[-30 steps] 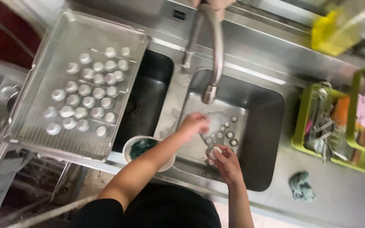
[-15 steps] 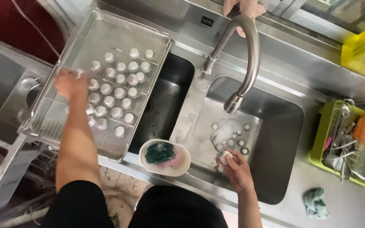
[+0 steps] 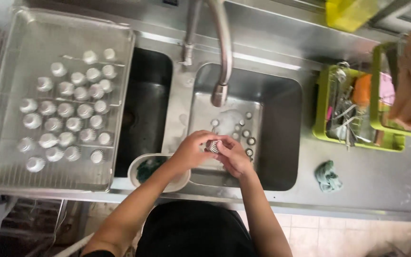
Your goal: Washing and rinsing small metal tart or muffin molds in a sink.
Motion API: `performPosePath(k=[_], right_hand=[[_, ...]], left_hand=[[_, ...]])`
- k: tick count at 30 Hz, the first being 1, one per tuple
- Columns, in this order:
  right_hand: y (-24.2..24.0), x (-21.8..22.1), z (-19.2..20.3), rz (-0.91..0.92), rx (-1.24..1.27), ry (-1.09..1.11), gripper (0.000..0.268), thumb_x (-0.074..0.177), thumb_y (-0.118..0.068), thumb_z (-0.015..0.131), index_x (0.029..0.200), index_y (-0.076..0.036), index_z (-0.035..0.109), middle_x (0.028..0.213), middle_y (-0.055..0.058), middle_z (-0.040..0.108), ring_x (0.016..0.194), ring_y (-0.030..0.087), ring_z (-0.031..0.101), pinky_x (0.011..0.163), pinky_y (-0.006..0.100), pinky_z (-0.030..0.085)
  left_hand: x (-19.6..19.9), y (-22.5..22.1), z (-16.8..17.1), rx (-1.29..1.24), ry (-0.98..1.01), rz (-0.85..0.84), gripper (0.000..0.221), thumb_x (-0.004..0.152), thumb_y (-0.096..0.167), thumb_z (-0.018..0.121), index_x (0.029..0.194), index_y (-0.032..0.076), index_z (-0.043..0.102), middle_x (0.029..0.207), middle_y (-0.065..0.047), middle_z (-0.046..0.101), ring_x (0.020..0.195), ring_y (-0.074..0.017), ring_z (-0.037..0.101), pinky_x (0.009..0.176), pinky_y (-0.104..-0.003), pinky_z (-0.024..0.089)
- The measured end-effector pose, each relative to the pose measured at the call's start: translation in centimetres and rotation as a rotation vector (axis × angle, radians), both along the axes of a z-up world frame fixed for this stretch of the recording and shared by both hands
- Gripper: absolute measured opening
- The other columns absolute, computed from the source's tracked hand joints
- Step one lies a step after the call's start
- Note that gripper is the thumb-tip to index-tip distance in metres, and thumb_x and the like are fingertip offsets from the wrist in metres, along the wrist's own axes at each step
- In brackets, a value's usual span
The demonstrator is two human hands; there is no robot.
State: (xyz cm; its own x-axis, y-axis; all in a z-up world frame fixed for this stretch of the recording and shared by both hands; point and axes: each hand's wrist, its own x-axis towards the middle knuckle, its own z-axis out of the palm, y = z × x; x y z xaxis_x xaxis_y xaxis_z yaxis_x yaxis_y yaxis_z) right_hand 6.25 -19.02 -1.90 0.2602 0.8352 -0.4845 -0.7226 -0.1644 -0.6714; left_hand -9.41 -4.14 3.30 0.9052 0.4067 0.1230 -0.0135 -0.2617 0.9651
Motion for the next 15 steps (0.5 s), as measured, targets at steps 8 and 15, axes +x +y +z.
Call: performPosePath(k=[8, 15], right_hand=[[-1.6, 1.5, -0.3, -0.157, -0.024, 0.085, 0.043, 0.094, -0.023, 0.072, 0.126, 0.002, 0.059, 0.116, 0.015, 0.067, 0.108, 0.027, 0.067, 0.100, 0.043, 0.056], [-3.8, 2.6, -1.0, -0.288, -0.080, 0.050, 0.040, 0.094, -0.020, 0.068, 0.126, 0.002, 0.057, 0.117, 0.017, 0.066, 0.109, 0.035, 0.069, 0.100, 0.047, 0.056]], left_hand=[[3.5, -0.8, -2.5, -0.381, 0.037, 0.093, 0.052, 0.075, 0.014, 0.086, 0.124, 0.006, 0.069, 0.114, -0.006, 0.074, 0.096, -0.0159, 0.071, 0.083, -0.029, 0.058], [8.7, 2.4, -11.0, -0.527, 0.096, 0.533, 0.049, 0.074, 0.018, 0.092, 0.115, 0.003, 0.069, 0.098, -0.009, 0.073, 0.082, -0.0157, 0.068, 0.071, -0.031, 0.056]])
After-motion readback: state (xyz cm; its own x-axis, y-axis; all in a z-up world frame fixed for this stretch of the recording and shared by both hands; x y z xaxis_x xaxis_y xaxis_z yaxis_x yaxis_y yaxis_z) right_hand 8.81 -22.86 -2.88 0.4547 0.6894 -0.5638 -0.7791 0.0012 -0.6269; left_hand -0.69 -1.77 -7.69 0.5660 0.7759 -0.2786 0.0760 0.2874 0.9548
